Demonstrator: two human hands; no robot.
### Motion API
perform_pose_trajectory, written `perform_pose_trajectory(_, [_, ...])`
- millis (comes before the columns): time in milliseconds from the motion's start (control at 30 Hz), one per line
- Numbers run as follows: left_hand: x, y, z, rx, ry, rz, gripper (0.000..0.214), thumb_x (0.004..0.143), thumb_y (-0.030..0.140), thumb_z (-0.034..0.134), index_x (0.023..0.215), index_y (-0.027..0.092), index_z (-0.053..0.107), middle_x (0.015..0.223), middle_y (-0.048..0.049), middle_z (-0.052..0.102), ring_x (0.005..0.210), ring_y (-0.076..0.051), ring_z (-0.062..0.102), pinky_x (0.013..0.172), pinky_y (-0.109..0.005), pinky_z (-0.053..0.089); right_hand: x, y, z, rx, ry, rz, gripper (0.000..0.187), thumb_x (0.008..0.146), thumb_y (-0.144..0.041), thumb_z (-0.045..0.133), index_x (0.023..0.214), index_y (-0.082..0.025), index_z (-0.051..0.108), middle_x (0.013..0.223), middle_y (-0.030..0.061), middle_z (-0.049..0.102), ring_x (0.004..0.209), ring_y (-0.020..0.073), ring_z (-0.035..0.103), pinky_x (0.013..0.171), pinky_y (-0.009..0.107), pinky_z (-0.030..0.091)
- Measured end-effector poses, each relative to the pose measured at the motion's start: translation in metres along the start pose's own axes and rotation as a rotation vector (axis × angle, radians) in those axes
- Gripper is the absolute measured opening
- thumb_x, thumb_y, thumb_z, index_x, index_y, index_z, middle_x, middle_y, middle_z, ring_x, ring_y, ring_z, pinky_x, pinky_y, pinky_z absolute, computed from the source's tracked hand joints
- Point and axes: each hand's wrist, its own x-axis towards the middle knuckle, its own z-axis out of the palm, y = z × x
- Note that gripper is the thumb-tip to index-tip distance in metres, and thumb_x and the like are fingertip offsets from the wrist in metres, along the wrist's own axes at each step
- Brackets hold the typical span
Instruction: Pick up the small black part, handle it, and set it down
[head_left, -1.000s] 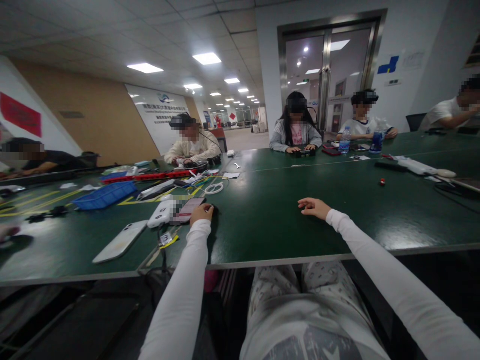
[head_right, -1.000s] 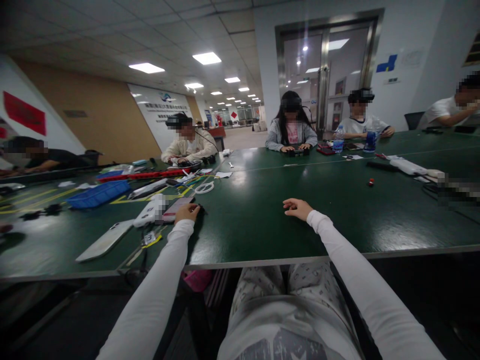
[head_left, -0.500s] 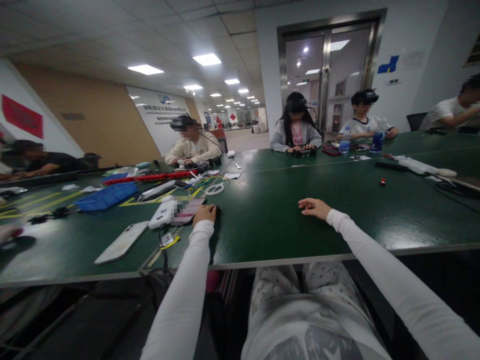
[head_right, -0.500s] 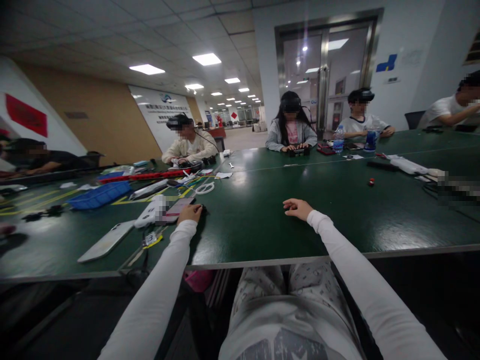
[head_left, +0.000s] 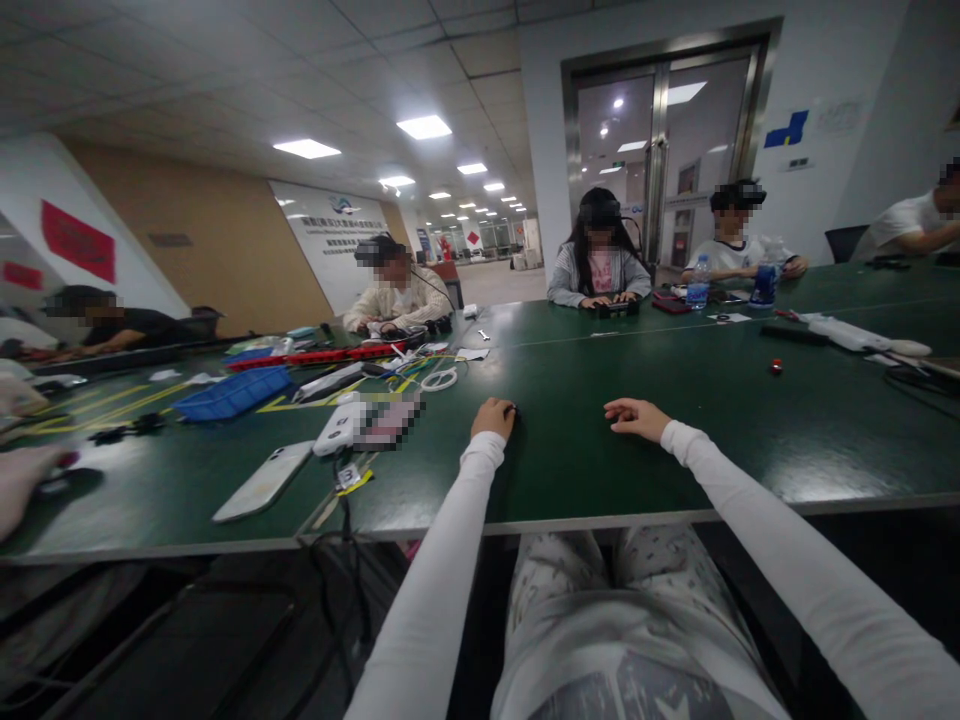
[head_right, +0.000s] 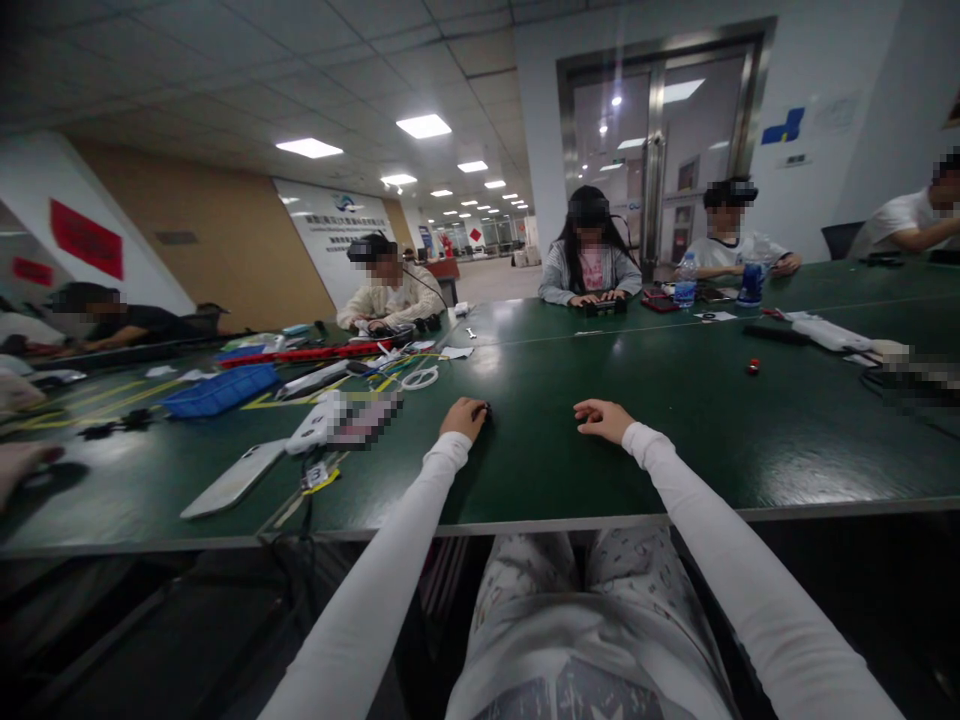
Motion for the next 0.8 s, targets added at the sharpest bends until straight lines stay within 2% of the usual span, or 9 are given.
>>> perform_pose_trajectory(100, [-0.002, 0.04, 0.013, -0.091, -0.028, 0.079, 0.024, 0.075, 0.027, 0.045, 0.094, 0.02, 0.058, 0.095, -0.0065, 0.051, 0.091, -0.016, 0.047, 0.083, -0.028, 0.036, 0.0, -0.001, 0.001, 0.004, -0.003, 0.014, 0.053, 0.059, -0.023, 0.064, 0.109, -0.018, 0.047, 0.102, 0.0078, 0.055, 0.071, 0.0116, 0.054, 0.074, 0.035, 0.045])
perform_pose_trajectory(300, [-0.014, 0.117, 0.039, -0.198, -0.076, 0.284, 0.024, 0.076, 0.028, 0.043, 0.094, 0.021, 0.058, 0.095, -0.0058, 0.05, 0.091, -0.016, 0.046, 0.081, -0.028, 0.037, -0.001, -0.001, 0.003, -0.078, 0.014, -0.013, 0.078, 0.051, -0.028, 0.07, 0.12, -0.021, 0.033, 0.117, 0.011, 0.042, 0.075, 0.0128, 0.053, 0.073, 0.034, 0.045])
perform_pose_trajectory(433, [-0.023, 0.153, 0.047, -0.212, -0.112, 0.364, 0.025, 0.075, 0.027, 0.044, 0.096, 0.019, 0.056, 0.098, -0.0069, 0.049, 0.092, -0.016, 0.045, 0.083, -0.029, 0.037, 0.0, 0.002, 0.002, -0.108, 0.008, -0.073, 0.079, 0.05, -0.024, 0.07, 0.12, -0.019, 0.034, 0.115, 0.0102, 0.044, 0.085, 0.0169, 0.052, 0.08, 0.036, 0.041])
perform_pose_trajectory(567, [-0.024, 0.162, 0.048, -0.255, -0.142, 0.344, 0.026, 0.075, 0.026, 0.045, 0.098, 0.019, 0.055, 0.098, -0.0068, 0.049, 0.092, -0.016, 0.046, 0.083, -0.029, 0.038, 0.002, 0.005, 0.001, -0.128, 0.01, -0.111, 0.077, 0.049, -0.022, 0.071, 0.118, -0.019, 0.036, 0.111, 0.0081, 0.048, 0.093, 0.02, 0.05, 0.085, 0.037, 0.037])
perform_pose_trajectory(800, [-0.012, 0.154, 0.049, -0.377, -0.126, 0.344, 0.027, 0.07, 0.021, 0.05, 0.097, 0.018, 0.055, 0.092, -0.0047, 0.052, 0.086, -0.014, 0.049, 0.082, -0.027, 0.039, 0.004, -0.002, -0.002, -0.128, 0.029, -0.084, 0.077, 0.049, -0.024, 0.072, 0.117, -0.02, 0.037, 0.105, 0.0068, 0.052, 0.085, 0.0178, 0.052, 0.08, 0.036, 0.039])
